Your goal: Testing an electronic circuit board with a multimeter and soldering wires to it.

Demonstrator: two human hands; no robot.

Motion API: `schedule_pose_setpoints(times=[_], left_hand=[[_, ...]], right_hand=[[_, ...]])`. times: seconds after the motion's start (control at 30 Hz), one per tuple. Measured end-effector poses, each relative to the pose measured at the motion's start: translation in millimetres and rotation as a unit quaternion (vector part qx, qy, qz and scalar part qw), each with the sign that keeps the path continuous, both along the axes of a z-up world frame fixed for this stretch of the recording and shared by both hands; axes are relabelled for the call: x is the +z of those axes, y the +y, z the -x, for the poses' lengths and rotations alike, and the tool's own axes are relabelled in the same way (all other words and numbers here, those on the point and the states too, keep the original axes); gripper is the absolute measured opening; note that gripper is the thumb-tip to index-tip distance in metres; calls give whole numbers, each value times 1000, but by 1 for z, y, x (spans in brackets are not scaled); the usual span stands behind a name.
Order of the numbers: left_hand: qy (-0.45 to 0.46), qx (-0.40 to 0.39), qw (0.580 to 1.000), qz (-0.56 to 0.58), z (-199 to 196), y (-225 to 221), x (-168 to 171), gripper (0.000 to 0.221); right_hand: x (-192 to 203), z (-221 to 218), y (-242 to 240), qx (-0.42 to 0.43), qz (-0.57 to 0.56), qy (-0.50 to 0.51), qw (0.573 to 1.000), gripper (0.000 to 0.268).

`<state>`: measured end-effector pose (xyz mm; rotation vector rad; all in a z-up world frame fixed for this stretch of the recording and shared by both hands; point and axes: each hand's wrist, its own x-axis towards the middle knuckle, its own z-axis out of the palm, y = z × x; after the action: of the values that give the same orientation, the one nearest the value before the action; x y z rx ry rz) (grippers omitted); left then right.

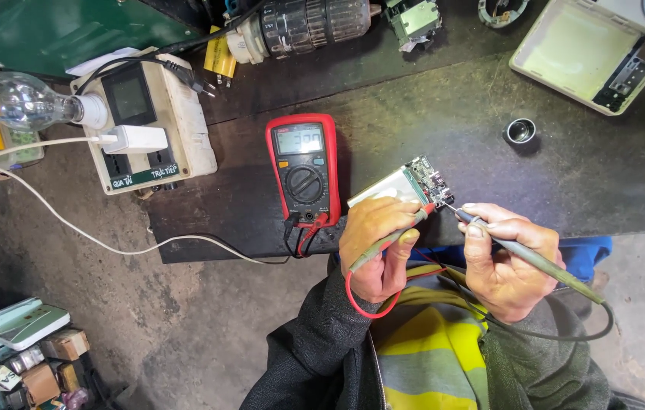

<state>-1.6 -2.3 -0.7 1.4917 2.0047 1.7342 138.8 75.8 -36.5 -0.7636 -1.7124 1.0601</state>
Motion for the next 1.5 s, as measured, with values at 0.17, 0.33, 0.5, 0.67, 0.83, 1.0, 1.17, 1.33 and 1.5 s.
schedule_pose_setpoints(times=[0.17,0.33,0.5,0.67,0.83,1.0,1.17,1.33,1.5], left_hand=[[-1,1,1000,6,0,-1,0,24],[0,-1,1000,3,1,1,5,25],[-19,16,999,-34,-3,6,0,23],[-49,30,995,-81,-5,6,-13,19],[-90,73,990,-87,-8,3,-18,19],[-77,77,993,-51,1,9,-9,18],[-96,92,991,-19,-2,11,-7,18],[-88,114,990,2,-3,12,-6,17],[-87,123,989,11,-3,13,-5,17]], right_hand=[[1,-1,0,2,5,-6,1000,19],[1,0,0,0,4,-3,1000,19],[0,5,7,-5,-31,23,999,19],[1,5,11,1,-58,57,997,20],[3,4,10,1,-56,45,997,19],[2,3,11,-1,-48,47,998,19],[0,3,10,-1,-43,48,998,19],[-1,3,10,-6,-54,45,998,20],[-3,2,9,-4,-48,47,998,20]])
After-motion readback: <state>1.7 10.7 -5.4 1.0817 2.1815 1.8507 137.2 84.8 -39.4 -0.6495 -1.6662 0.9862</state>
